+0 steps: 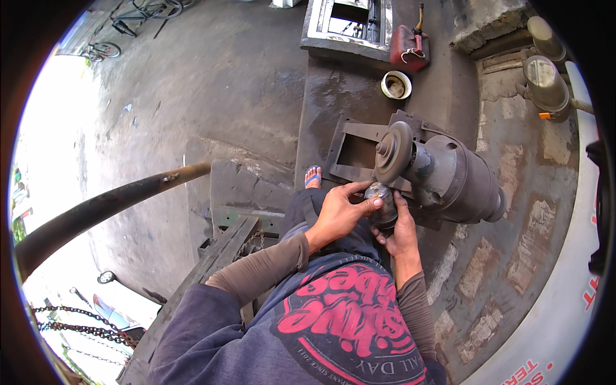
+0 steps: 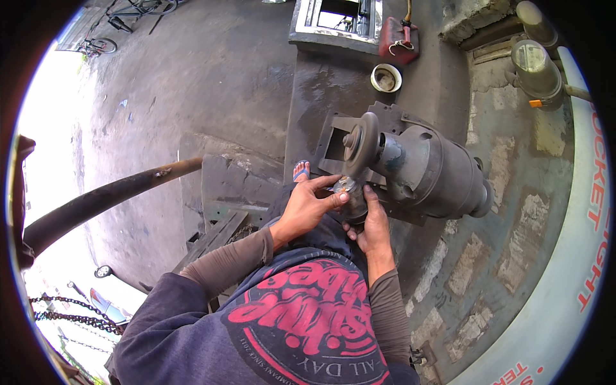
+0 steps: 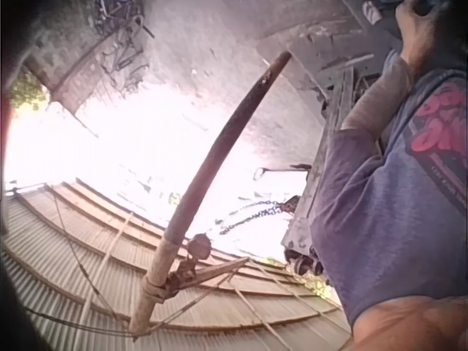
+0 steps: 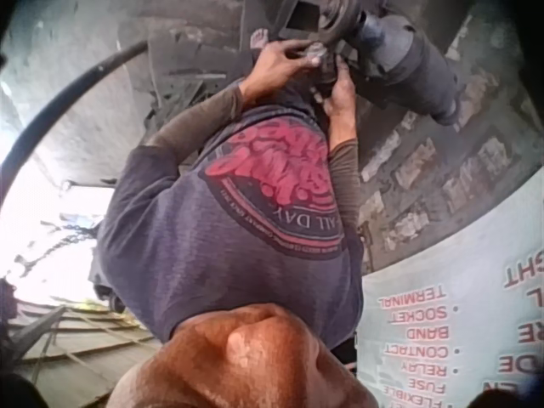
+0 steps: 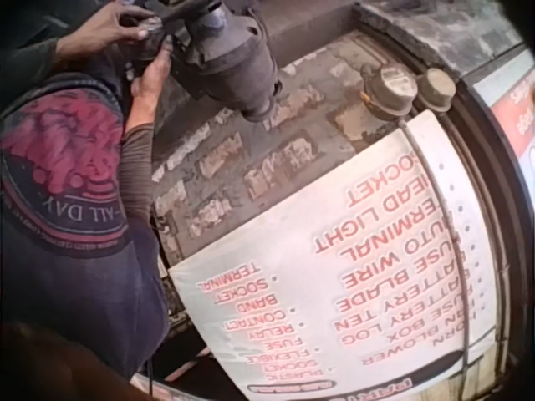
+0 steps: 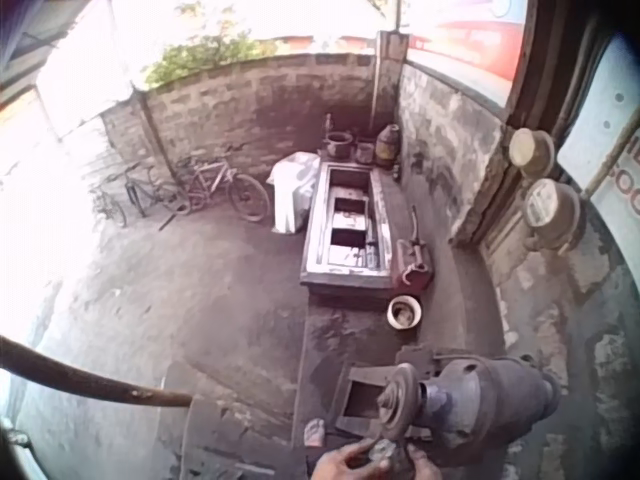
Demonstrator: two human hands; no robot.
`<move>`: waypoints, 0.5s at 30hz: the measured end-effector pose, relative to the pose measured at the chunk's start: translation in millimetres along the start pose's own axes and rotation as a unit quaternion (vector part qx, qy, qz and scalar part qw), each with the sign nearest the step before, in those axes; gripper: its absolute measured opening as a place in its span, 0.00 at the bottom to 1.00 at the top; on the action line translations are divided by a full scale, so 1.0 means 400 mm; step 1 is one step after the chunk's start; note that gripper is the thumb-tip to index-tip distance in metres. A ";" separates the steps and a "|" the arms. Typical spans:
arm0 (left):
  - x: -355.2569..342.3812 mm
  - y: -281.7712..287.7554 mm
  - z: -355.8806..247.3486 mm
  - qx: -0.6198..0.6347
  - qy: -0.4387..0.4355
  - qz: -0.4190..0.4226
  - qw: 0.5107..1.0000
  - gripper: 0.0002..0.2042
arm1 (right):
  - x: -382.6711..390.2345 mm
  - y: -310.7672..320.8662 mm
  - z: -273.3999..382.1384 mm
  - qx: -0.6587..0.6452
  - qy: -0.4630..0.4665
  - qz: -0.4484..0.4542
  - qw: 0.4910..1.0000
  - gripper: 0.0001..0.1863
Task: The person grinds a cylindrical metal part on a bench grinder, then moves to a workbench to hammer a small metal disc and a cylindrical component. The person uses a hammer to tap the parts into place and inspects them.
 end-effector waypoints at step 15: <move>-0.021 -0.009 0.009 0.045 0.004 -0.021 0.999 0.31 | -0.006 0.009 0.019 0.043 -0.003 -0.022 0.999 0.31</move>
Point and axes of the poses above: each hand's wrist, its own x-axis away from the middle knuckle, its own y-axis out of the back of the hand, z = x × y, the point moved 3 cm from there along -x, towards the middle knuckle, and after that the axes turned 4 degrees about z, right-handed, at the moved point
